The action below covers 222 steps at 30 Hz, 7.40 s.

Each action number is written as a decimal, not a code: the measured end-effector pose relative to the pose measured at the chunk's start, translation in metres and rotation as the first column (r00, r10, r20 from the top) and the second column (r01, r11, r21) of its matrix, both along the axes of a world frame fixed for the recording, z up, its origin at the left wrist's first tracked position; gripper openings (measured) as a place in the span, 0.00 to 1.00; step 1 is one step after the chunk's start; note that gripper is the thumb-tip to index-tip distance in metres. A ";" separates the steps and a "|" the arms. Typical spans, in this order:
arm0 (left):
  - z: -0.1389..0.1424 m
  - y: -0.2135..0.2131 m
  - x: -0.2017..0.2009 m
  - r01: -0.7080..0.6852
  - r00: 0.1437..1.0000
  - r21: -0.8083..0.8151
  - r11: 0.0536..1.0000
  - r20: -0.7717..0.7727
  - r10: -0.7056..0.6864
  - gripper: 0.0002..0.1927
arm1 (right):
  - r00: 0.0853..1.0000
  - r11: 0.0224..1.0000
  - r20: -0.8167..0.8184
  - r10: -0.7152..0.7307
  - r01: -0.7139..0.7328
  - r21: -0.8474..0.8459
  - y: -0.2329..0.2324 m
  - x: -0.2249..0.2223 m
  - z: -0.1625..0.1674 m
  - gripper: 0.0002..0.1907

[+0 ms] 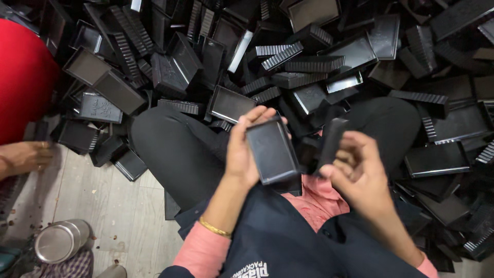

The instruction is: The person sits on the floor and repeatedly picks up small black plastic parts from a large pile. They align and press the parts together by hand, then place the assembled units into a nearby cardboard box.

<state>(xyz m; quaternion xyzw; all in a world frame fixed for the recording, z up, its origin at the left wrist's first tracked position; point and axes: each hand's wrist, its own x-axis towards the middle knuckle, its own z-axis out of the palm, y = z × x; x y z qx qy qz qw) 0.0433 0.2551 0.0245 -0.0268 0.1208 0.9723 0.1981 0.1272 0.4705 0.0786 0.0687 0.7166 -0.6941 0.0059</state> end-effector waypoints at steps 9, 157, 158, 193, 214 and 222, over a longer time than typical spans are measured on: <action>0.007 0.040 0.024 -0.284 0.951 -0.760 0.584 -0.300 0.072 0.32 | 0.991 0.906 0.069 0.114 -0.132 0.402 -0.037 0.007 -0.001 0.40; -0.001 0.021 0.000 -0.255 0.956 -0.607 0.752 -0.276 0.101 0.25 | 0.985 0.985 0.104 0.135 -0.145 0.096 -0.059 -0.026 -0.013 0.33; 0.000 0.014 -0.004 -0.365 0.897 -0.660 0.657 -0.437 0.060 0.26 | 0.967 0.975 0.135 0.216 -0.207 -0.081 -0.053 -0.028 -0.015 0.32; -0.023 -0.081 -0.025 -0.621 0.755 -0.756 -0.206 -0.506 -0.416 0.26 | 0.970 0.741 0.113 0.213 -0.236 0.629 0.032 -0.035 -0.070 0.13; 0.006 -0.046 -0.012 -0.049 0.998 -0.264 0.963 -0.056 0.036 0.31 | 0.859 0.998 0.508 -0.063 0.047 0.045 0.001 -0.074 -0.104 0.20; -0.016 0.023 0.004 0.029 0.994 -0.495 0.868 -0.075 -0.076 0.25 | 0.995 0.996 0.087 0.048 -0.054 0.073 -0.021 -0.016 -0.079 0.09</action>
